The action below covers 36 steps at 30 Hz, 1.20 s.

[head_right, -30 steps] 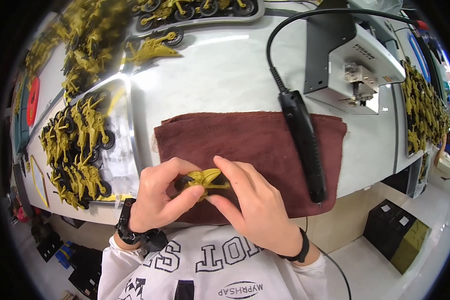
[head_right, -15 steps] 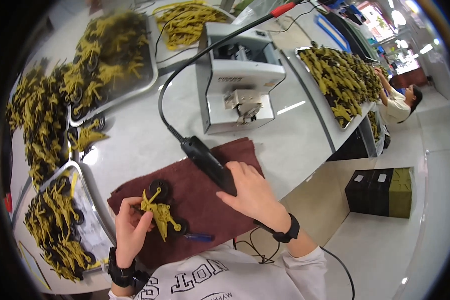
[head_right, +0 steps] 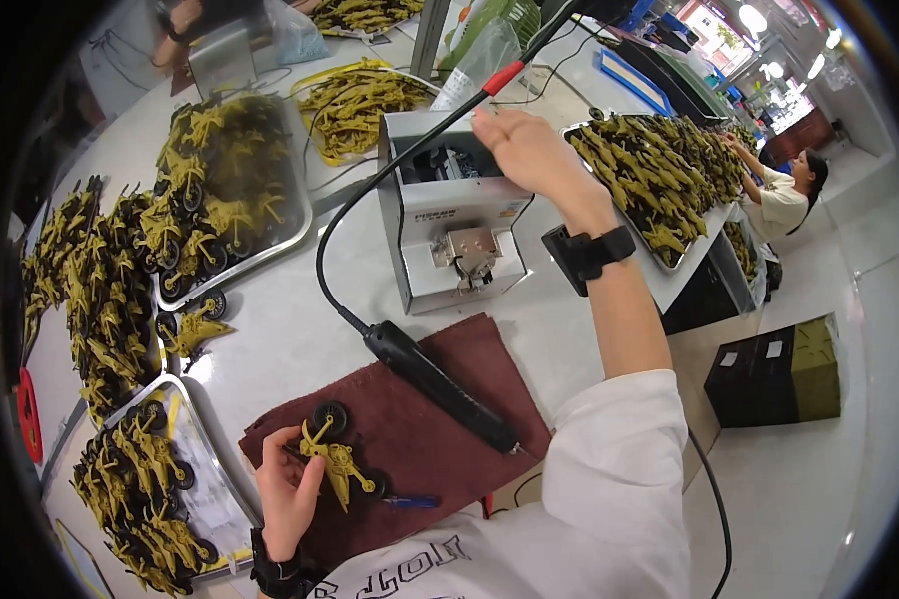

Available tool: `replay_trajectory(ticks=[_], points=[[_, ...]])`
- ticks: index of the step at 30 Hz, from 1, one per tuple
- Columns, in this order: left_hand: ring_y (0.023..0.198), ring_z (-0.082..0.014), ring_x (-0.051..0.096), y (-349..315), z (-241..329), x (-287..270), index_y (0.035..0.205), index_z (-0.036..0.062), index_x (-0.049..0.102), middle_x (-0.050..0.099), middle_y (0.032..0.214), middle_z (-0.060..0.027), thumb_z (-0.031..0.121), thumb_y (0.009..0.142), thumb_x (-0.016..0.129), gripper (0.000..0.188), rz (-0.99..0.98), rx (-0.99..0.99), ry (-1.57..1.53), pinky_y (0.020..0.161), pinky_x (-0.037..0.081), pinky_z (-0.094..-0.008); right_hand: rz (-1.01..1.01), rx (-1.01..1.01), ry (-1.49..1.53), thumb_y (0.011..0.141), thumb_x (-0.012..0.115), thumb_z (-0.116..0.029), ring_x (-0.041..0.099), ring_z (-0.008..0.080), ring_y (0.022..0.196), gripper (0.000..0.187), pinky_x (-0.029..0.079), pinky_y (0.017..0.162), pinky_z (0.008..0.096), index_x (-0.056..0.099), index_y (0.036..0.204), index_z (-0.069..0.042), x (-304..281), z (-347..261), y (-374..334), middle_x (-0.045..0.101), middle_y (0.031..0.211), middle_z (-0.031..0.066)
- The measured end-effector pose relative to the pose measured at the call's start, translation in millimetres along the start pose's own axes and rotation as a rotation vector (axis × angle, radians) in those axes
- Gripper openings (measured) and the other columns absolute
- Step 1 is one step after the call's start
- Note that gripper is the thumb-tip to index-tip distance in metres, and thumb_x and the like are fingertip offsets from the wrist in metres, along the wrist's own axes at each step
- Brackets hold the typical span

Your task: Assembling small toy motorcycle components using an electric screwdriver and precision tools at a factory workbench.

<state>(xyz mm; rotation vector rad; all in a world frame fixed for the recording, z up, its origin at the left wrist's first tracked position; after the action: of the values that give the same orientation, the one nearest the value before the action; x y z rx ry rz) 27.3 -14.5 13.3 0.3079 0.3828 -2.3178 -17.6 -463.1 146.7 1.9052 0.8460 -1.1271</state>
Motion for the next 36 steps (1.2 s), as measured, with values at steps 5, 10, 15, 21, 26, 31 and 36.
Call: replay_trajectory(ticks=[5,10,15,21,26,31,36], points=[[0.051,-0.0055,0.05,1,4,-1,0.115,-0.0015,0.051,0.054,0.065,-0.0024,0.002,0.081,0.07,0.04,-0.04,0.054,0.026,0.046,0.039,-0.0199,0.007,0.239,0.409,0.096,0.05,-0.043,0.06,0.0191,0.106,0.053,0.043,0.093,0.0307,0.053,0.134,-0.007,11,12,-23,0.063,0.122,0.0146],[0.05,-0.0063,0.051,-2,4,-1,0.117,-0.0015,0.051,0.053,0.062,-0.0021,0.001,0.08,0.07,0.042,-0.017,0.059,0.03,0.046,0.04,-0.0199,0.306,0.17,0.388,0.095,0.057,-0.033,0.059,0.0213,0.107,0.052,0.048,0.083,0.0314,0.049,0.134,0.0,-12,-8,-82,0.06,0.121,0.0153],[0.049,-0.0067,0.051,1,1,-3,0.118,-0.0018,0.05,0.053,0.062,-0.0024,0.001,0.08,0.07,0.043,-0.029,0.038,0.022,0.046,0.04,-0.0202,-0.364,0.245,0.158,0.085,0.068,-0.035,0.062,0.0316,0.088,0.053,0.05,0.075,0.0371,0.055,0.125,-0.003,2,-89,-183,0.063,0.101,0.0169],[0.057,-0.0018,0.048,3,3,1,0.12,-0.0027,0.049,0.058,0.082,-0.0034,-0.002,0.081,0.065,0.042,-0.087,-0.017,0.013,0.05,0.038,-0.0167,-0.553,0.3,0.036,0.082,0.067,-0.047,0.061,0.0375,0.093,0.067,0.05,0.077,0.0439,0.048,0.13,-0.005,45,-102,-239,0.06,0.103,0.018],[0.058,-0.0023,0.049,3,3,1,0.121,-0.0031,0.049,0.058,0.08,-0.003,-0.003,0.082,0.064,0.042,-0.089,-0.021,0.026,0.05,0.038,-0.0171,-0.555,0.363,0.119,0.078,0.071,-0.046,0.06,0.0364,0.097,0.071,0.05,0.079,0.044,0.045,0.13,-0.006,57,-95,-229,0.06,0.107,0.0166],[0.051,-0.0054,0.05,2,-2,2,0.118,-0.0042,0.051,0.058,0.07,-0.0051,0.0,0.081,0.068,0.041,-0.043,-0.041,0.008,0.047,0.039,-0.0194,-0.484,0.23,0.15,0.078,0.072,-0.045,0.06,0.0339,0.093,0.071,0.049,0.078,0.0409,0.046,0.131,-0.006,71,-93,-233,0.059,0.106,0.0158],[0.053,-0.0048,0.052,2,-4,2,0.12,-0.004,0.049,0.058,0.072,-0.0044,-0.002,0.083,0.064,0.041,-0.06,-0.017,0.014,0.047,0.039,-0.0188,-0.497,0.202,0.189,0.082,0.069,-0.042,0.058,0.0384,0.103,0.067,0.047,0.087,0.0426,0.044,0.132,-0.006,71,-94,-231,0.057,0.118,0.0193]])
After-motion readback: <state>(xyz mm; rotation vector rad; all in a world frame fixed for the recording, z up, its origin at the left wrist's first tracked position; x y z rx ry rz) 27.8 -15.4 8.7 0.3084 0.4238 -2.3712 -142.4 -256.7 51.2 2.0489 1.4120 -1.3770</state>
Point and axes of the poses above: each hand's wrist, its own y-axis towards the middle knuckle, its own x-axis out of the palm, z = x × y, the point moved 4 cm from there along y, towards the middle knuckle
